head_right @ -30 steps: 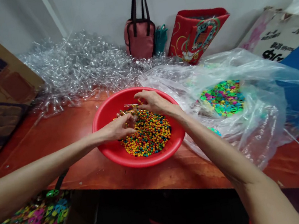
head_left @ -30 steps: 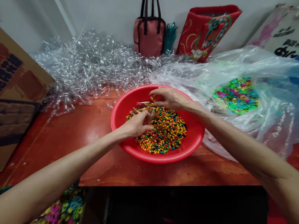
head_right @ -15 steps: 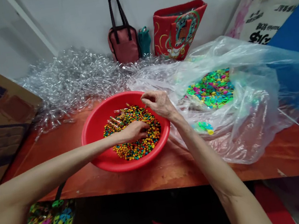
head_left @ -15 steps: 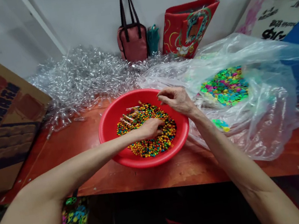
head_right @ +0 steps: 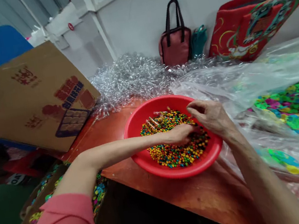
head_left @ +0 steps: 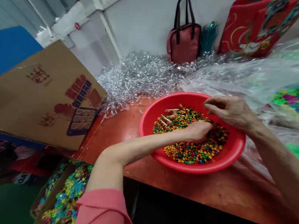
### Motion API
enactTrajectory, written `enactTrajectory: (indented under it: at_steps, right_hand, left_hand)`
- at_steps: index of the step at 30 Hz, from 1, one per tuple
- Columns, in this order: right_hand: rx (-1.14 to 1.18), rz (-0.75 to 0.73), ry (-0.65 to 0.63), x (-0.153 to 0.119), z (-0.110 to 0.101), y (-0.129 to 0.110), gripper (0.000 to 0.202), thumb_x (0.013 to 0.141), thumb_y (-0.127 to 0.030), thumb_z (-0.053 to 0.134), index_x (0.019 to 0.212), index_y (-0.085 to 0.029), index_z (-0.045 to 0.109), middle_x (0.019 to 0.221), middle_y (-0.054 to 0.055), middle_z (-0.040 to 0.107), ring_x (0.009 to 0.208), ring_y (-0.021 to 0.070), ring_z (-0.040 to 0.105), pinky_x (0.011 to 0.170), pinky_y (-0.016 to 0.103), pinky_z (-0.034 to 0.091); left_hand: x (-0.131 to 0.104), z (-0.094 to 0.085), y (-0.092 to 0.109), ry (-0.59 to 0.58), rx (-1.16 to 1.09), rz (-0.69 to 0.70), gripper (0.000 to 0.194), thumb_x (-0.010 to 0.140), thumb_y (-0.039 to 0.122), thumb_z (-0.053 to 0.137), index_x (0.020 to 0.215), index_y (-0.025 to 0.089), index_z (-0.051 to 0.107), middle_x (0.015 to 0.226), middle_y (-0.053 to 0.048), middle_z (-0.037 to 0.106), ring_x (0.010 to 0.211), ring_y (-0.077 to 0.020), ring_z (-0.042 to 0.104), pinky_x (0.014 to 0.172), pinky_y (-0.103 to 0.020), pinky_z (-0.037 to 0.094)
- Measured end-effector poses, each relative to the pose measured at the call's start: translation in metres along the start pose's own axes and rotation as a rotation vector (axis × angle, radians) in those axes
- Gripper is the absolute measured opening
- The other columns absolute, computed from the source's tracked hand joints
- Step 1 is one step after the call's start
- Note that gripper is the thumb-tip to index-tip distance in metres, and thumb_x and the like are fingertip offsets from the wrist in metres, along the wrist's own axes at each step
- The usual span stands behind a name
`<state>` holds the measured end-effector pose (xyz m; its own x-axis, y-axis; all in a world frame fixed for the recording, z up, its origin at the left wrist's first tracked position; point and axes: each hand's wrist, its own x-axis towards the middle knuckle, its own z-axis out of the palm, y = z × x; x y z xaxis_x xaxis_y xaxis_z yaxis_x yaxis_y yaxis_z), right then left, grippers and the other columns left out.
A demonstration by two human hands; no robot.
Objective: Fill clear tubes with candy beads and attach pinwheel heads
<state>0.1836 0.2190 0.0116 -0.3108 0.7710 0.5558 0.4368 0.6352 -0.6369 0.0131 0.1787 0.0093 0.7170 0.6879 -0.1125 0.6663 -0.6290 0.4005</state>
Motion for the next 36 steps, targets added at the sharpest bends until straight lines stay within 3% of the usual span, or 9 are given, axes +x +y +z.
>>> enactTrajectory:
  at_steps: [3, 6, 11, 17, 21, 25, 28, 31, 36]
  right_hand:
    - [-0.004, 0.029, 0.013, -0.002, -0.001, -0.002, 0.022, 0.089, -0.039, 0.064, 0.093, -0.024, 0.08, 0.08, 0.006, 0.082, 0.068, 0.0253, 0.075, 0.064, 0.036, 0.056]
    - [0.004, 0.026, 0.026, -0.002, -0.001, -0.007, 0.021, 0.089, -0.038, 0.064, 0.09, -0.024, 0.08, 0.081, 0.006, 0.082, 0.07, 0.0245, 0.073, 0.066, 0.036, 0.056]
    - [0.046, 0.049, -0.003, 0.001, 0.001, -0.013, 0.022, 0.089, -0.035, 0.062, 0.088, -0.02, 0.078, 0.08, 0.006, 0.079, 0.07, 0.0224, 0.071, 0.068, 0.033, 0.053]
    - [0.065, 0.062, 0.007, -0.001, 0.001, -0.014, 0.021, 0.088, -0.033, 0.06, 0.086, -0.018, 0.076, 0.077, 0.005, 0.076, 0.07, 0.0205, 0.068, 0.067, 0.031, 0.051]
    - [0.085, 0.067, 0.024, -0.002, 0.0, -0.016, 0.02, 0.089, -0.031, 0.06, 0.086, -0.018, 0.076, 0.078, 0.004, 0.076, 0.071, 0.0193, 0.067, 0.068, 0.03, 0.05]
    - [0.108, 0.063, 0.011, -0.001, 0.0, -0.019, 0.02, 0.09, -0.029, 0.06, 0.086, -0.018, 0.077, 0.078, 0.004, 0.076, 0.072, 0.0187, 0.066, 0.069, 0.03, 0.049]
    - [0.124, 0.061, 0.015, -0.001, 0.0, -0.02, 0.021, 0.091, -0.028, 0.06, 0.086, -0.018, 0.077, 0.079, 0.004, 0.076, 0.072, 0.018, 0.065, 0.069, 0.03, 0.048]
    - [0.134, 0.067, 0.014, -0.002, 0.0, -0.021, 0.021, 0.091, -0.028, 0.059, 0.086, -0.018, 0.076, 0.08, 0.005, 0.076, 0.072, 0.0179, 0.065, 0.069, 0.03, 0.048]
    - [0.121, 0.085, 0.012, -0.003, 0.001, -0.017, 0.021, 0.091, -0.03, 0.059, 0.087, -0.019, 0.076, 0.078, 0.004, 0.075, 0.073, 0.0184, 0.065, 0.068, 0.03, 0.048]
  left_hand:
    - [-0.009, -0.013, 0.002, -0.072, -0.046, 0.025, 0.044, 0.085, -0.003, 0.068, 0.125, 0.015, 0.074, 0.13, -0.013, 0.077, 0.118, -0.0238, 0.069, 0.102, -0.031, 0.053]
    - [-0.042, -0.024, -0.002, -0.209, 0.03, 0.003, 0.019, 0.086, 0.012, 0.078, 0.104, 0.018, 0.079, 0.102, -0.008, 0.08, 0.097, -0.0241, 0.073, 0.088, -0.033, 0.056]
    - [-0.063, -0.011, -0.001, -0.23, 0.236, -0.068, 0.02, 0.087, 0.002, 0.062, 0.081, 0.016, 0.074, 0.093, -0.012, 0.077, 0.092, -0.0273, 0.071, 0.083, -0.037, 0.054]
    - [-0.02, 0.007, 0.008, -0.116, -0.289, -0.109, 0.016, 0.085, 0.007, 0.068, 0.1, 0.013, 0.071, 0.08, -0.004, 0.072, 0.072, -0.02, 0.069, 0.071, -0.032, 0.055]
    - [-0.034, -0.011, -0.012, -0.095, -0.637, -0.194, 0.027, 0.089, 0.029, 0.073, 0.111, 0.015, 0.068, 0.082, -0.001, 0.071, 0.066, -0.0154, 0.065, 0.064, -0.027, 0.053]
    - [-0.079, -0.032, -0.02, -0.211, -0.158, -0.261, 0.009, 0.076, 0.022, 0.078, 0.077, 0.019, 0.069, 0.065, 0.002, 0.063, 0.063, -0.0149, 0.057, 0.065, -0.027, 0.045]
    - [-0.099, -0.031, -0.007, -0.329, 0.083, -0.321, 0.028, 0.07, 0.012, 0.075, 0.053, 0.021, 0.055, 0.05, 0.001, 0.048, 0.06, -0.0173, 0.053, 0.066, -0.03, 0.045]
    - [-0.087, -0.017, 0.011, -0.351, 0.029, -0.314, 0.035, 0.063, 0.004, 0.072, 0.048, 0.022, 0.046, 0.05, 0.0, 0.048, 0.065, -0.022, 0.06, 0.071, -0.034, 0.05]
    - [-0.027, 0.003, 0.024, -0.285, -0.19, -0.376, 0.026, 0.067, 0.005, 0.07, 0.062, 0.022, 0.052, 0.057, -0.002, 0.06, 0.073, -0.0278, 0.071, 0.073, -0.038, 0.058]
